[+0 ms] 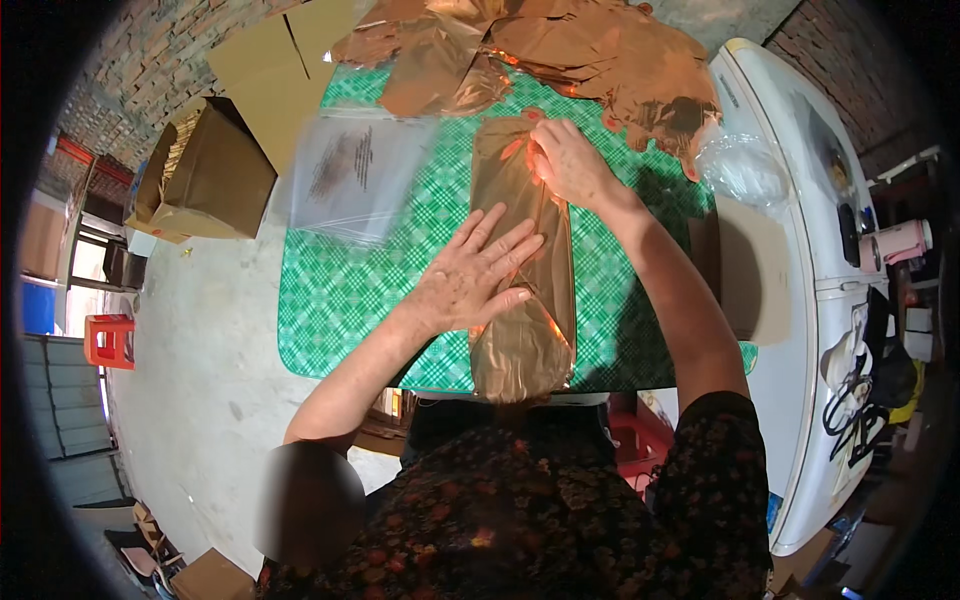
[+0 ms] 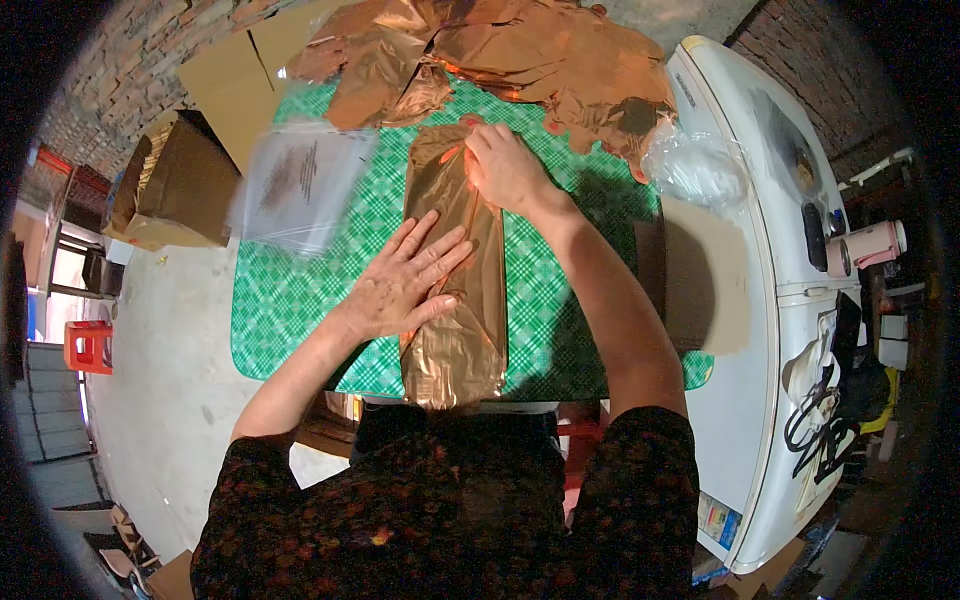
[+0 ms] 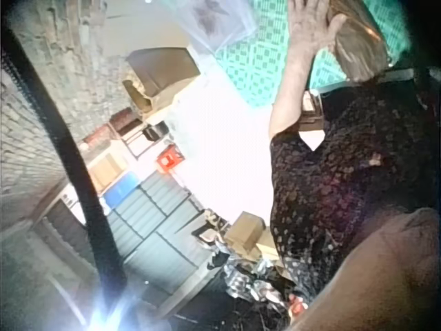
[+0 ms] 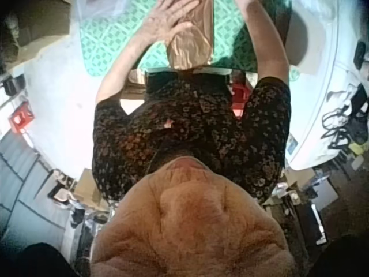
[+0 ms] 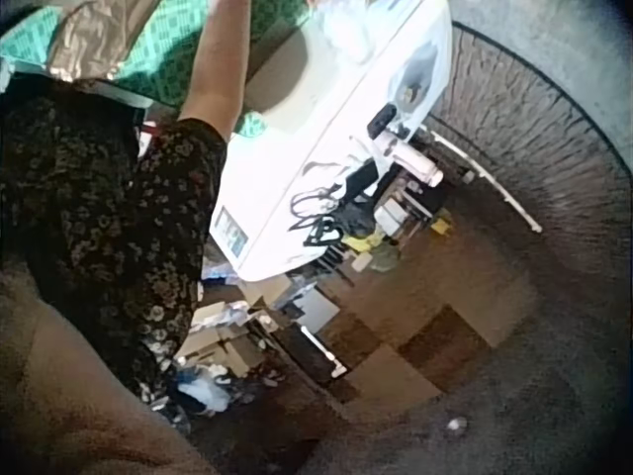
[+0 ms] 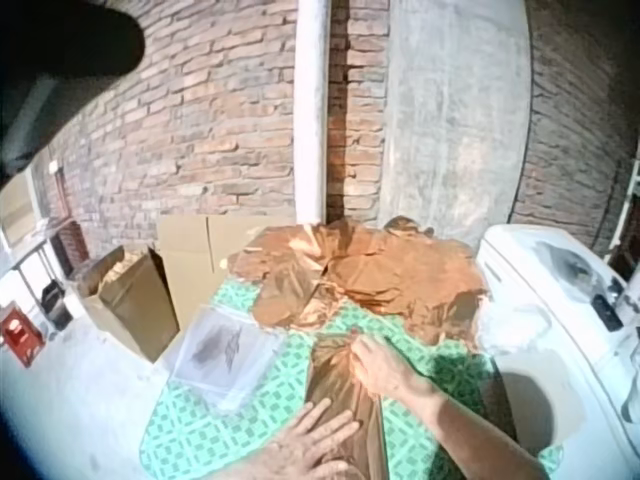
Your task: The person wraps products by hand using packaging paper and plastic film, securing them with cardboard backing.
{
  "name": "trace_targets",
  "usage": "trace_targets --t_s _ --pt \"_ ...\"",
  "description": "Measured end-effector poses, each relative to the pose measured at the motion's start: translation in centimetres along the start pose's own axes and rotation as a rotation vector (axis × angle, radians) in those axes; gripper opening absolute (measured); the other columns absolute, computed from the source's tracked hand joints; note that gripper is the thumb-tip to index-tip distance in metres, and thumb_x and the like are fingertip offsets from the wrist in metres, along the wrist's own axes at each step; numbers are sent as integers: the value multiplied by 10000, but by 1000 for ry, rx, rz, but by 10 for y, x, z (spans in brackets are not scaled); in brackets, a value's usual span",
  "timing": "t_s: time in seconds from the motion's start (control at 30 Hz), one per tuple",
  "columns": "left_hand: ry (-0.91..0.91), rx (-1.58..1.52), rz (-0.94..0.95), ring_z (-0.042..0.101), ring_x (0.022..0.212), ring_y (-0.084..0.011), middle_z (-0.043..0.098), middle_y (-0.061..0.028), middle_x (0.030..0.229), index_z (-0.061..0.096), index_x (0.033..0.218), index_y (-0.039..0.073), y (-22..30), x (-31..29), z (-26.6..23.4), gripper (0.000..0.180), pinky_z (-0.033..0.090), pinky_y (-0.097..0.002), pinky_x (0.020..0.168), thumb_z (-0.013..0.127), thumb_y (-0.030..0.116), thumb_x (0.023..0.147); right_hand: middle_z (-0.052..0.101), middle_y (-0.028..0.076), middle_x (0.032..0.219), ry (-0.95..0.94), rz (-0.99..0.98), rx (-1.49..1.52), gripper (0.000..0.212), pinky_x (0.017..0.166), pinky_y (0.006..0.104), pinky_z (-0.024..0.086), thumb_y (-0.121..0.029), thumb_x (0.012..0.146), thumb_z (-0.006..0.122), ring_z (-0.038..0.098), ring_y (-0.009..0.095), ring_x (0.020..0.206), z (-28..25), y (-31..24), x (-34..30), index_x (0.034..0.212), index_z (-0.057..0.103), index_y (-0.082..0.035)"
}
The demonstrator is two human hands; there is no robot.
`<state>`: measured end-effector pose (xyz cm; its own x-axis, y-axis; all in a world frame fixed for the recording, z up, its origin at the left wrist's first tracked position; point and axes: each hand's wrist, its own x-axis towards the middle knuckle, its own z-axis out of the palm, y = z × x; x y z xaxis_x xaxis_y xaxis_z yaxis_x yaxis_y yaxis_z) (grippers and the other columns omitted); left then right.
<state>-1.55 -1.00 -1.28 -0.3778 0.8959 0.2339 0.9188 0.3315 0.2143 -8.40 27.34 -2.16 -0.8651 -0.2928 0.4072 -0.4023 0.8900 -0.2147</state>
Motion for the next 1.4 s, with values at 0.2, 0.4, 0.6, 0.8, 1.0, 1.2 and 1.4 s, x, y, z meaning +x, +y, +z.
trace_targets --t_s 0.2,0.4,0.6,0.8,1.0,1.2,1.4 --pt "-6 -14 8 231 1601 -419 391 -93 1697 373 1661 182 -1 2 -1 720 147 -558 1326 485 574 1067 549 184 1399 109 -63 -123 402 1162 473 416 -184 981 609 480 362 1363 12 0 -12 1326 552 14" --pt "-27 -44 -23 211 1612 -408 339 -99 1724 339 1679 186 8 8 -20 683 116 -600 1316 448 518 1093 552 181 1401 97 -58 -63 347 1173 465 410 -181 999 588 467 368 1384 7 -5 -13 1288 563 10" --pt "310 30 -134 279 1580 -429 365 -207 1680 378 1646 113 -11 53 -7 687 208 -577 1295 575 387 1047 557 158 1397 121 -71 -37 321 1163 457 416 -156 976 577 480 360 1361 6 -4 -14 1254 576 4" --pt "408 166 -249 356 1520 -471 432 -283 1602 460 1574 37 -16 61 41 677 257 -569 1274 644 342 997 503 205 1480 21 -34 -59 428 1208 463 390 -132 984 584 430 396 1414 7 -7 -13 1372 528 41" --pt "322 171 -285 351 1512 -489 444 -287 1590 513 1534 35 -13 63 42 660 241 -572 1280 617 407 999 529 169 1466 -31 -7 -94 409 1192 463 392 -175 1010 587 456 375 1398 -1 -4 -10 1362 551 29" --pt "289 203 -291 334 1521 -491 429 -287 1602 512 1545 45 -13 65 39 670 211 -570 1294 591 443 1010 551 122 1485 -107 16 -189 425 1208 466 373 -190 1013 594 449 328 1438 -25 3 4 1409 564 -40" --pt "339 177 -250 350 1505 -502 460 -275 1564 582 1425 37 -17 61 43 600 239 -584 1281 669 405 959 352 120 1715 -156 -160 -74 617 1336 466 145 -426 1120 435 217 274 1630 -1 -35 -8 1625 404 -75"
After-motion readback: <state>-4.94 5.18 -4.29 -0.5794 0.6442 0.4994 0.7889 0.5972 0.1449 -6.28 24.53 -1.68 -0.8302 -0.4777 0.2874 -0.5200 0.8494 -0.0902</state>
